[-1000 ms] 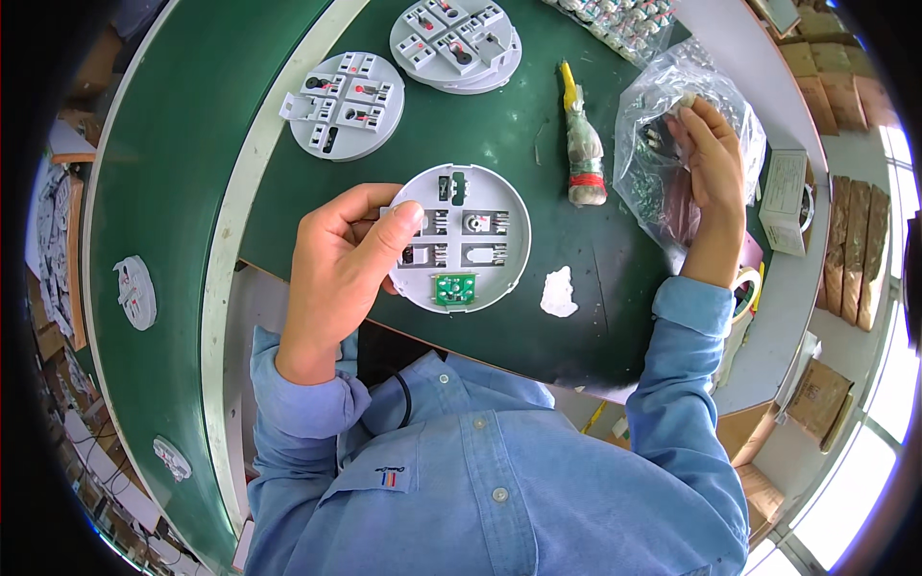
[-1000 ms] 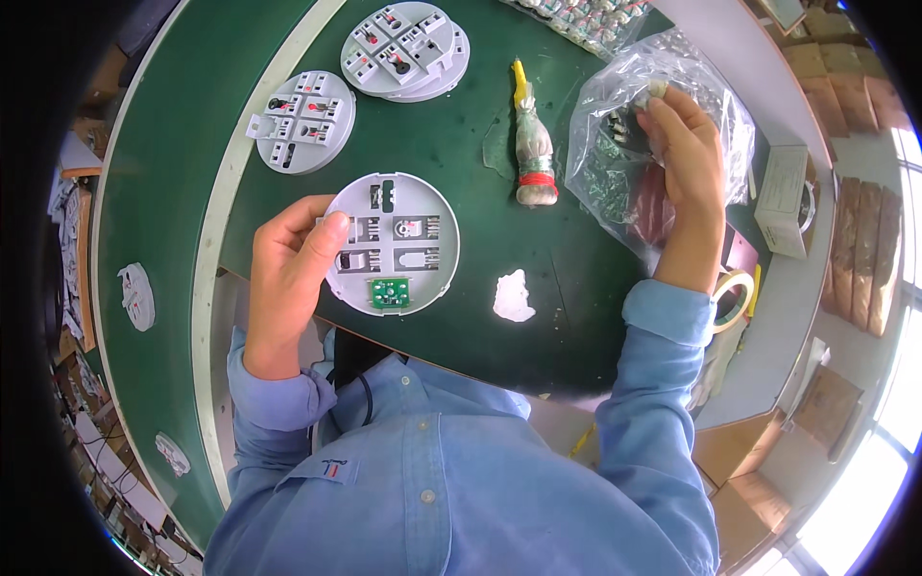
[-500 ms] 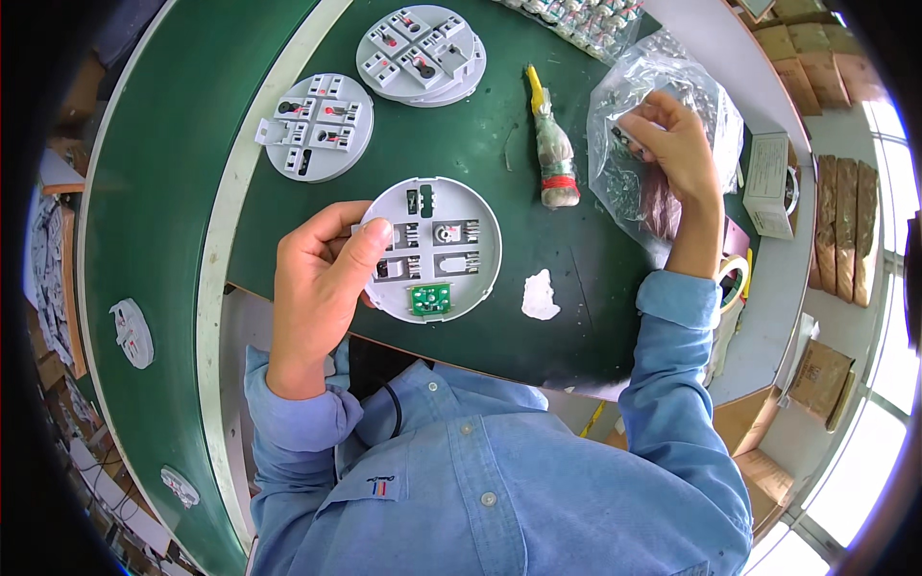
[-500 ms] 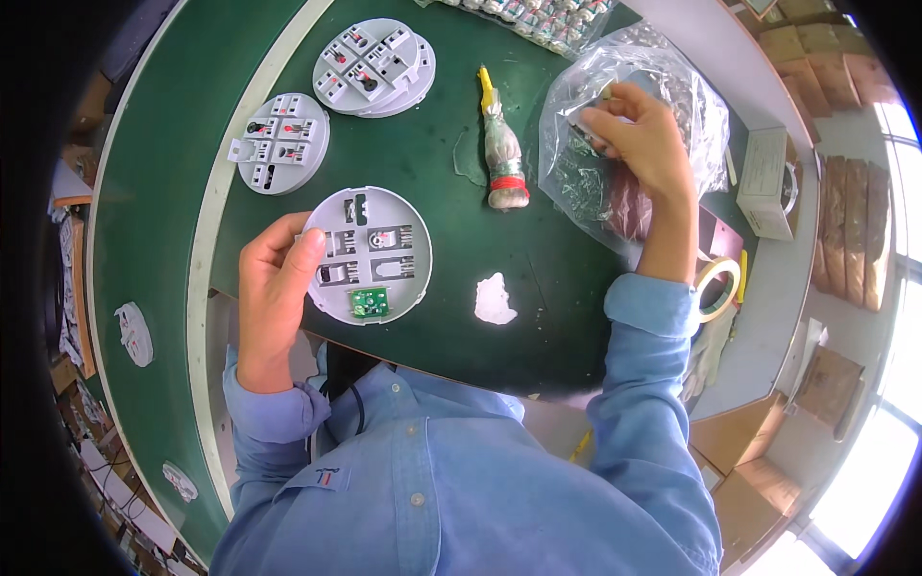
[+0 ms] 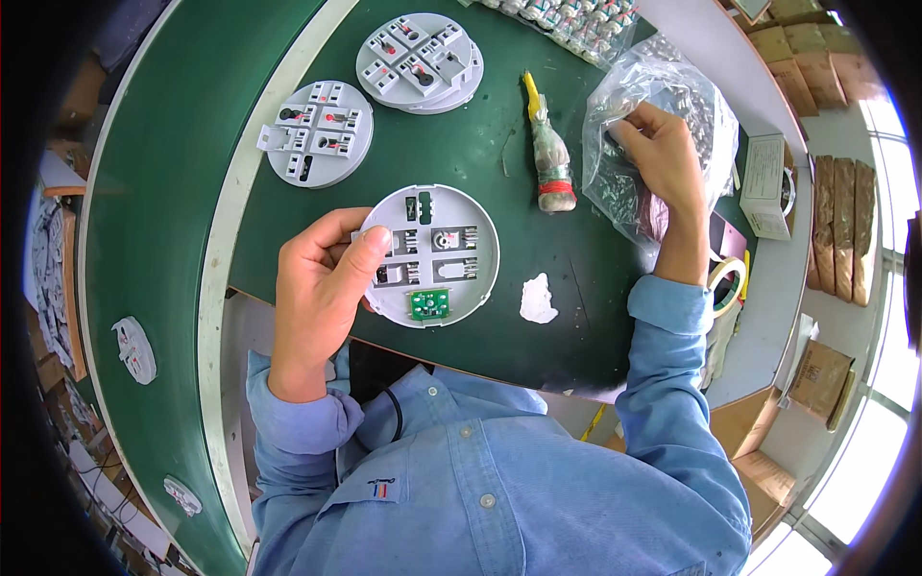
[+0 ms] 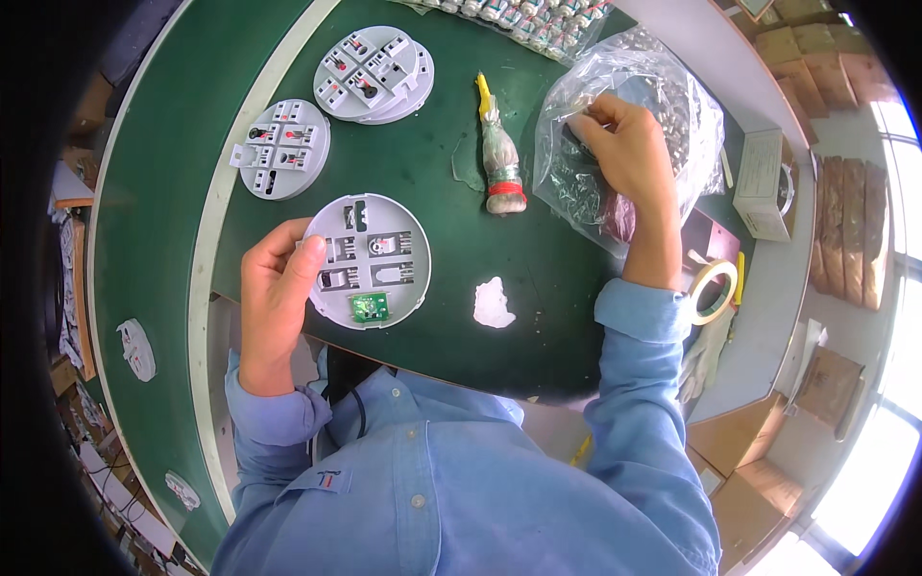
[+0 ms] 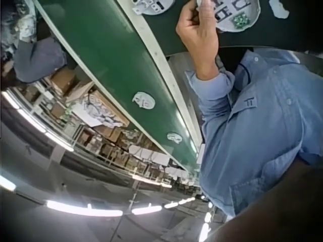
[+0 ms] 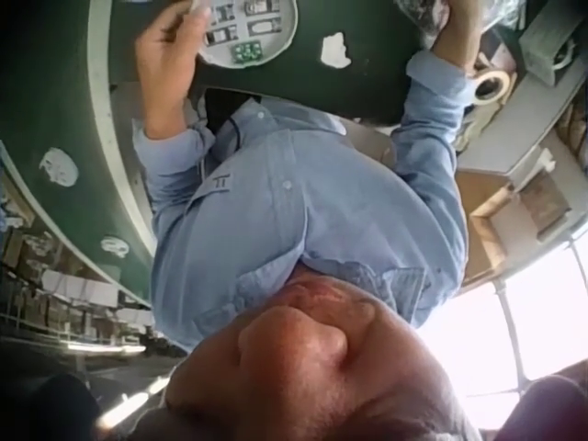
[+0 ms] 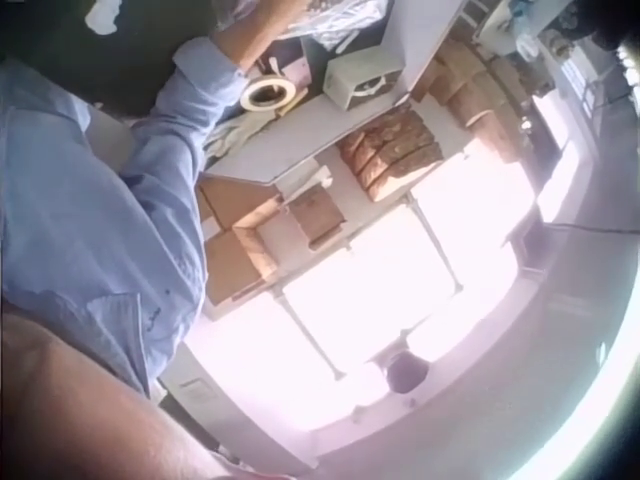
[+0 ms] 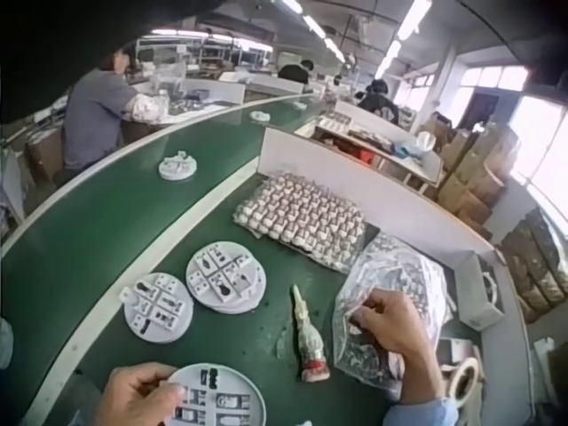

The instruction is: Assembling electronic components onto circular circuit boards at a manufacturing workstation.

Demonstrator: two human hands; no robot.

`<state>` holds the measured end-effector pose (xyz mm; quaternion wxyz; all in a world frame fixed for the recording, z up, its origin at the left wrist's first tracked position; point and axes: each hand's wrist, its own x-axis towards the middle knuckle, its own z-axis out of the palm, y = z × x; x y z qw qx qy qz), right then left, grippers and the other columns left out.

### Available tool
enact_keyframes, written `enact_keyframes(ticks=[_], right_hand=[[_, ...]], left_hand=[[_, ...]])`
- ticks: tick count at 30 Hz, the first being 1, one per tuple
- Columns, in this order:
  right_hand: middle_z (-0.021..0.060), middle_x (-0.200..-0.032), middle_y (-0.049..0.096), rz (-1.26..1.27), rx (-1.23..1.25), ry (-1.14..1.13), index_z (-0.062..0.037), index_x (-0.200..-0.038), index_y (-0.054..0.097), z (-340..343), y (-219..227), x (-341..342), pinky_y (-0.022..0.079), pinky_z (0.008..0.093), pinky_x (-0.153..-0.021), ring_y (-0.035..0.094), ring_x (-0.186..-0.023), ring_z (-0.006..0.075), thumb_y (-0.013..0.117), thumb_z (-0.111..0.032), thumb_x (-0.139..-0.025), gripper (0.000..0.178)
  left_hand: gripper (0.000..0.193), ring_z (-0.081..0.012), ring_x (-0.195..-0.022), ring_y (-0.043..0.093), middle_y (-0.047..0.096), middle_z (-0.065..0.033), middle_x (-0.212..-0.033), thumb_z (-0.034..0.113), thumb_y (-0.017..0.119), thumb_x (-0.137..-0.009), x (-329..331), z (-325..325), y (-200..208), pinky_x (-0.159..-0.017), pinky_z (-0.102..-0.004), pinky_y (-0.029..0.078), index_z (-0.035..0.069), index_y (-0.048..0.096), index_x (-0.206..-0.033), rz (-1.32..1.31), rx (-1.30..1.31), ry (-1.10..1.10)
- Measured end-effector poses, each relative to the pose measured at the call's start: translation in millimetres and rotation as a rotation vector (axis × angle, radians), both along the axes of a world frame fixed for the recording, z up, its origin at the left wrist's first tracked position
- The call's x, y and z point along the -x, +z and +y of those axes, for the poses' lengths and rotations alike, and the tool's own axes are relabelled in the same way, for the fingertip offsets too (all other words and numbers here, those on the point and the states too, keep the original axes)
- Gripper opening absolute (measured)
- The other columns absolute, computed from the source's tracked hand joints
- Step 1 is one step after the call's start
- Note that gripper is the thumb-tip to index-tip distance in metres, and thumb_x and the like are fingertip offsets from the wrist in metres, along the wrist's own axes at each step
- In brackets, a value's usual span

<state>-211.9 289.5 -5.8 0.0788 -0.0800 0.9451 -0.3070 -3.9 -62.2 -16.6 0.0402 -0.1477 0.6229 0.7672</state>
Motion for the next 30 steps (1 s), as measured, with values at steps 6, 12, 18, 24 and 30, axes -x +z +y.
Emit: enact_keyframes(ticks=[6,12,18,24,30], right_hand=[[0.0025,-0.088,0.074,0.001,0.252,-0.224,0.003,-0.102,0.077,2.9,-2.2,2.7,0.05,0.0253,-0.069,0.063,-0.075,0.0084,0.073,-0.014,-0.103,0.017],[0.0036,-0.096,0.075,0.063,0.358,-0.304,0.0016,-0.122,0.072,2.6,-14.7,10.6,0.053,0.0263,-0.072,0.066,-0.078,0.0105,0.072,-0.014,-0.105,0.023],[0.0042,-0.099,0.069,0.101,0.325,-0.321,-0.0002,-0.124,0.069,61.9,-40.7,34.9,0.052,0.0288,-0.071,0.063,-0.086,0.0111,0.068,-0.013,-0.108,0.021],[0.0012,-0.099,0.065,0.075,0.334,-0.238,-0.0051,-0.118,0.066,61.8,-48.5,35.8,0.052,0.0281,-0.074,0.061,-0.088,0.0107,0.065,-0.02,-0.109,0.018],[0.0075,-0.129,0.072,0.0,0.264,-0.192,0.0016,-0.153,0.058,85.0,-54.7,57.1,0.055,0.0292,-0.088,0.068,-0.108,0.0156,0.068,-0.026,-0.111,0.051]], left_hand=[[0.032,-0.004,-0.069,0.066,0.078,-0.0033,-0.09,0.024,0.076,-0.108,1.4,2.6,-0.9,-0.056,-0.0221,0.05,-0.005,0.076,-0.121,0.007,-0.041,-0.012],[0.032,-0.0047,-0.07,0.066,0.078,-0.0035,-0.091,0.024,0.076,-0.108,2.3,-3.0,-2.6,-0.057,-0.0224,0.05,-0.004,0.076,-0.123,0.001,-0.016,-0.011],[0.035,-0.0059,-0.079,0.066,0.076,-0.0013,-0.095,0.021,0.076,-0.107,6.4,-57.2,23.5,-0.065,-0.0262,0.053,-0.001,0.073,-0.134,-0.012,-0.175,0.138],[0.043,-0.0296,-0.08,0.074,0.077,-0.0141,-0.102,0.019,0.088,-0.091,-23.6,-153.9,15.7,-0.071,-0.0389,0.059,0.003,0.072,-0.129,0.311,1.444,0.743],[0.042,-0.0426,-0.121,0.068,0.07,-0.0199,-0.137,0.019,0.082,-0.095,-58.3,-194.6,7.4,-0.101,-0.0493,0.056,0.005,0.072,-0.134,0.107,1.513,0.561]])
